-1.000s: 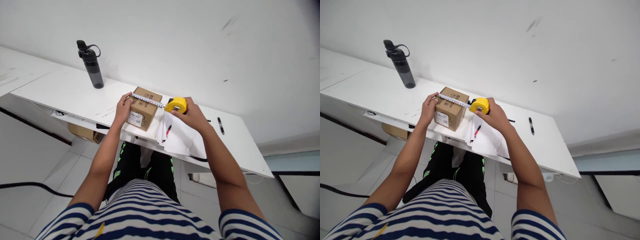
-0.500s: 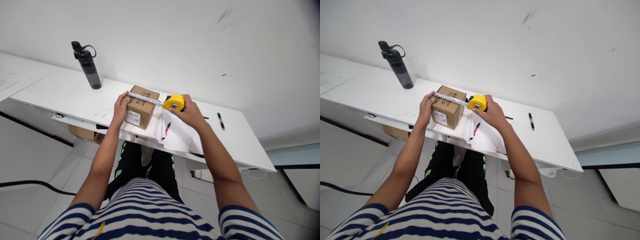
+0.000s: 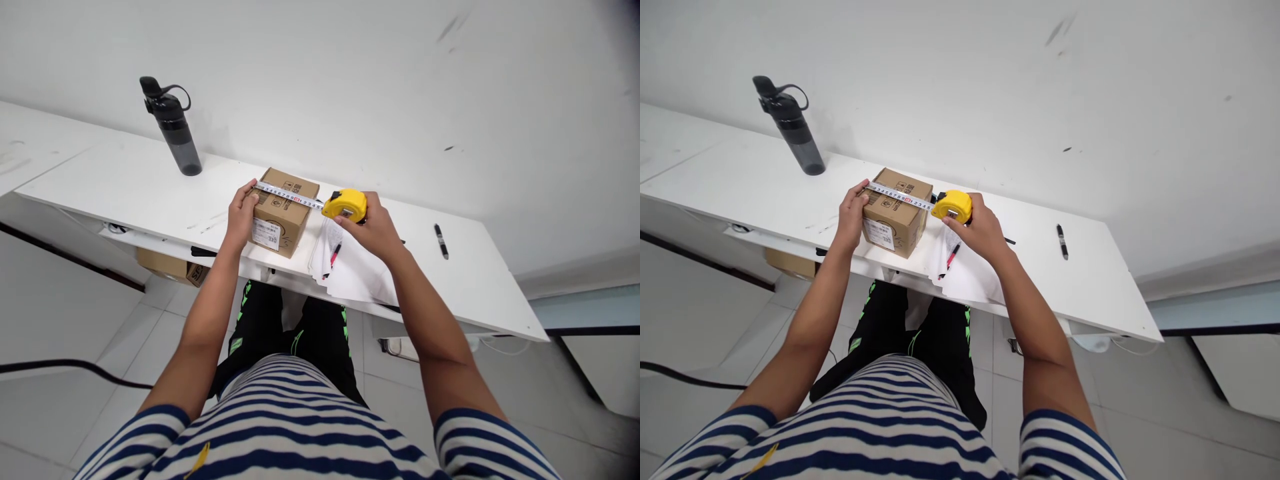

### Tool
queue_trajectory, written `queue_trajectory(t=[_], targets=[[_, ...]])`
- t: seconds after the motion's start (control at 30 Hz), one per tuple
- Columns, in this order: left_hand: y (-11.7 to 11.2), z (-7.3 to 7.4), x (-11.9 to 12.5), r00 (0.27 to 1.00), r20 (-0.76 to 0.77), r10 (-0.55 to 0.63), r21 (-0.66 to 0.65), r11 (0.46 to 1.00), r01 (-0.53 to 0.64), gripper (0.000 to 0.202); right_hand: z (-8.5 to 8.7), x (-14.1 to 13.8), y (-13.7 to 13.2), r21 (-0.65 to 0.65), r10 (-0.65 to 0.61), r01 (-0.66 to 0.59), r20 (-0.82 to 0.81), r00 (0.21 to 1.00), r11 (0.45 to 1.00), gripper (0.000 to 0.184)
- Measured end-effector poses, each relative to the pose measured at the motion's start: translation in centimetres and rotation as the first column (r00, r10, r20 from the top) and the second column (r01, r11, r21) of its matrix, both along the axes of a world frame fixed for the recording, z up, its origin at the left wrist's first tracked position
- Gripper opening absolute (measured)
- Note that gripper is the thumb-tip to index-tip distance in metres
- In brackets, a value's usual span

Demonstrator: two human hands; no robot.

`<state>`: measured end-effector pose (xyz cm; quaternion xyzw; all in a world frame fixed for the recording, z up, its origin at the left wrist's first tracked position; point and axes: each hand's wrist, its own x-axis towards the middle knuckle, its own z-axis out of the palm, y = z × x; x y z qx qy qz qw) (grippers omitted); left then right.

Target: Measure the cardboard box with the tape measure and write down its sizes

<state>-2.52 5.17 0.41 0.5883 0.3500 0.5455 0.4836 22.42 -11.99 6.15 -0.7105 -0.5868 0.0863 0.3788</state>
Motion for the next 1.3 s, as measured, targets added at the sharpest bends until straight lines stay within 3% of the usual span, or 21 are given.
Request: queue_trajectory(t=[0.6,0.77,0.93,1.3], targets=[[0.7,-0.6,0.1,0.999,0.048,-0.017,0.015,1.0,0.016,0.043,-0.7,0.3,0.1,0.024,0.018,-0.016,-0.079,0.997,1.0,0.059],[0.4,-0.4,0.1,0.998,0.056,0.012,-0.017,1.0,-0.011,0.041,-3.3,0.5,0.7,-0.02,0.038,-0.041,-0.153,0.988,0.999,0.061],[0.5,-0.5,0.1,0.997,0.074,-0.003,-0.007,1.0,0.004,0.039,-6.1,0.3,1.1,0.024,0.037,-0.031,-0.298,0.954,0.999,0.062],[1.1,-1.1,0.0,0.999,0.051,-0.019,0.015,1.0,0.018,0.041,-6.9,0.0,1.3,-0.037,-0.003,-0.008,-0.269,0.963,0.999,0.06]])
